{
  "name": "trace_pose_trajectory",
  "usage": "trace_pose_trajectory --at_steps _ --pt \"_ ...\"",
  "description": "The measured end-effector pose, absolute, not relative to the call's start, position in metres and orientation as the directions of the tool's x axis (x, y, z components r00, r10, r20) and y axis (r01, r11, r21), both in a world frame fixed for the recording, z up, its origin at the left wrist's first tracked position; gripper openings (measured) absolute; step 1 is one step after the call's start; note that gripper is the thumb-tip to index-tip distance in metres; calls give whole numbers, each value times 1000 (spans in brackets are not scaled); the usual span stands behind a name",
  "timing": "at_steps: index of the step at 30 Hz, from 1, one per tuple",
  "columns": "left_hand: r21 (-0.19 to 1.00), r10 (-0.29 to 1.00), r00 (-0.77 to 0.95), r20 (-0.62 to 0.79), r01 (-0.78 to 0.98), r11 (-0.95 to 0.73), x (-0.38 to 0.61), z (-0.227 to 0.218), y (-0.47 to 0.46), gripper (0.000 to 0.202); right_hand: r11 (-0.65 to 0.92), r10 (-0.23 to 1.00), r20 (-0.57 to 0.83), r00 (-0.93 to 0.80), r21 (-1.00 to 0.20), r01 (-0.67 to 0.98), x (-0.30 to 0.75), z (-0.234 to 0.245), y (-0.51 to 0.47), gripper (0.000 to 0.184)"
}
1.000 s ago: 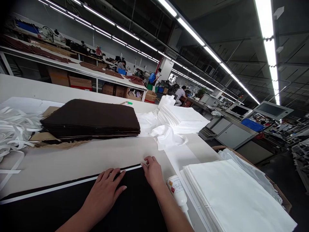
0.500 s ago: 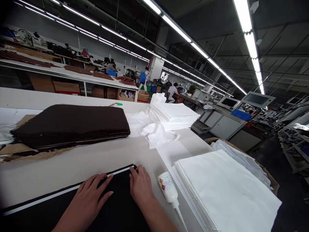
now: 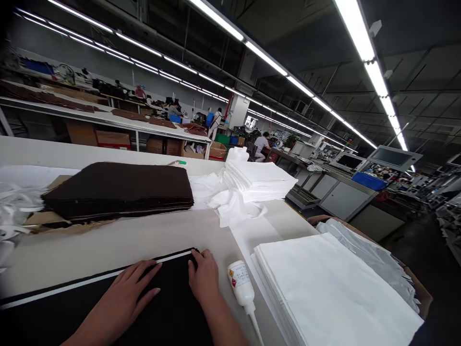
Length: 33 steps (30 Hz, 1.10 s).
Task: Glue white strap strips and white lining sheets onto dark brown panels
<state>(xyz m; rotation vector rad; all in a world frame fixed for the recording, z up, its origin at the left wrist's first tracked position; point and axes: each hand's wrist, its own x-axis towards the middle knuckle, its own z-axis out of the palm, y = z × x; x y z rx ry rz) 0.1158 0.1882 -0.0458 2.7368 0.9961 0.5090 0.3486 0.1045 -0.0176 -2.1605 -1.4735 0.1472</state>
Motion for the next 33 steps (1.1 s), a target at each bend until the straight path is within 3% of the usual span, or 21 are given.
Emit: trace_pose_trajectory --at_steps 5,10,15,24,33 --pt "316 674 703 225 602 -733 116 -25 180 56 -256 895 215 391 -472 844 350 -17 102 41" --pt "296 645 725 241 578 -760 117 -20 176 56 -252 884 253 393 -451 856 348 -15 99 55" --pt "296 582 785 214 515 -804 121 -16 178 51 -225 891 284 354 -399 889 346 -19 99 39" --pt "365 546 831 105 479 -798 164 -13 173 68 -213 911 256 322 -377 901 354 -30 105 42" --pt "307 764 630 137 707 -637 10 -18 180 59 -224 905 249 345 -412 883 362 -39 107 48"
